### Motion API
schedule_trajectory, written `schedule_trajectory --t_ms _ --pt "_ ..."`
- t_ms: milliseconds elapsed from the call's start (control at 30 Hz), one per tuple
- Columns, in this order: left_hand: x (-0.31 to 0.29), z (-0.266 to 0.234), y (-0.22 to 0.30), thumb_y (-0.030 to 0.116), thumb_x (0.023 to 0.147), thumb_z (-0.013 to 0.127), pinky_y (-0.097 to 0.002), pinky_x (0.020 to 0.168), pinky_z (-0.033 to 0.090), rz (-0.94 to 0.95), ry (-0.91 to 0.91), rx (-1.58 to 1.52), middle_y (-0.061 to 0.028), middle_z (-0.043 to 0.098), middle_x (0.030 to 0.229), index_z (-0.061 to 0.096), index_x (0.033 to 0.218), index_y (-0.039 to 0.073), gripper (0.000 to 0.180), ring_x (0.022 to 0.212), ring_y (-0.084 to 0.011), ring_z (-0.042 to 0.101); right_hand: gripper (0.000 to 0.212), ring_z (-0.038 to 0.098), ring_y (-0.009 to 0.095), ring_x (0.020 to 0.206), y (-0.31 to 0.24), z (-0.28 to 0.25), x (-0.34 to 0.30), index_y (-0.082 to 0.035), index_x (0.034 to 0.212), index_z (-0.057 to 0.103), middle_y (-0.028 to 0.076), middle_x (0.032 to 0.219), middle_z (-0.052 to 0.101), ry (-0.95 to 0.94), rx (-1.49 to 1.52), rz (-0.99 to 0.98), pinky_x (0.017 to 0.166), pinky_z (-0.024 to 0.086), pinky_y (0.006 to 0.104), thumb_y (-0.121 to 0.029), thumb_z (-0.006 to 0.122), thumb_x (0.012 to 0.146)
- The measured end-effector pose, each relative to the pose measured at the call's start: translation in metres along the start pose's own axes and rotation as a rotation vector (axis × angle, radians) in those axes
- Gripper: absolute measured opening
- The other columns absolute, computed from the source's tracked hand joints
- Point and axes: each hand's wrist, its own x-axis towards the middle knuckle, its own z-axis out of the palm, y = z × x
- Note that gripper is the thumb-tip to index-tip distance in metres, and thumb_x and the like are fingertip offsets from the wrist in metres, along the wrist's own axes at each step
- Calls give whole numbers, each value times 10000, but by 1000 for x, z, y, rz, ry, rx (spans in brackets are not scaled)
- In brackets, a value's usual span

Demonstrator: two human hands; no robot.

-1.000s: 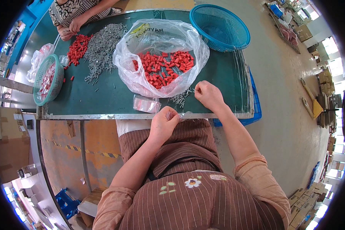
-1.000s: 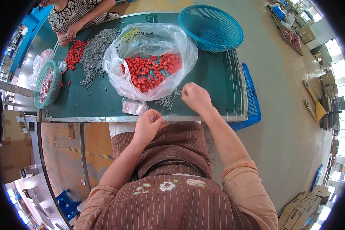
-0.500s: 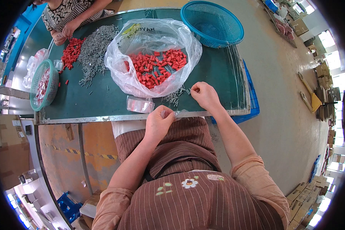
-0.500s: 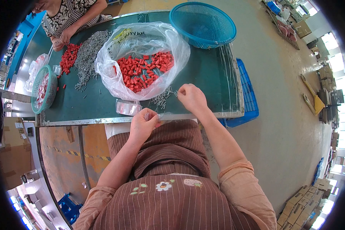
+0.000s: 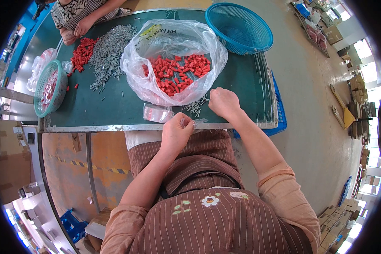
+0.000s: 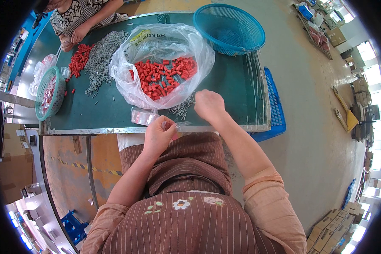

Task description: Assembling small grey parts onto red plastic components at a factory workstation.

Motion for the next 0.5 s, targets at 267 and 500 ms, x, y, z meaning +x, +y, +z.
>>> schedule_trajectory --t_ms 267,500 --pt "10 1 -2 127 802 651 -275 600 485 55 27 31 -62 638 689 621 839 -6 141 622 -109 596 197 629 181 775 19 -19 -17 23 881 644 86 781 653 -160 880 82 730 493 302 -159 654 807" --pt "32 15 27 236 753 693 -329 605 496 -21 -69 148 -80 631 649 629 812 2 250 630 -171 631 133 574 136 927 4 -17 -44 13 924 621 76 1051 615 -93 1346 -64 835 454 285 -83 649 837"
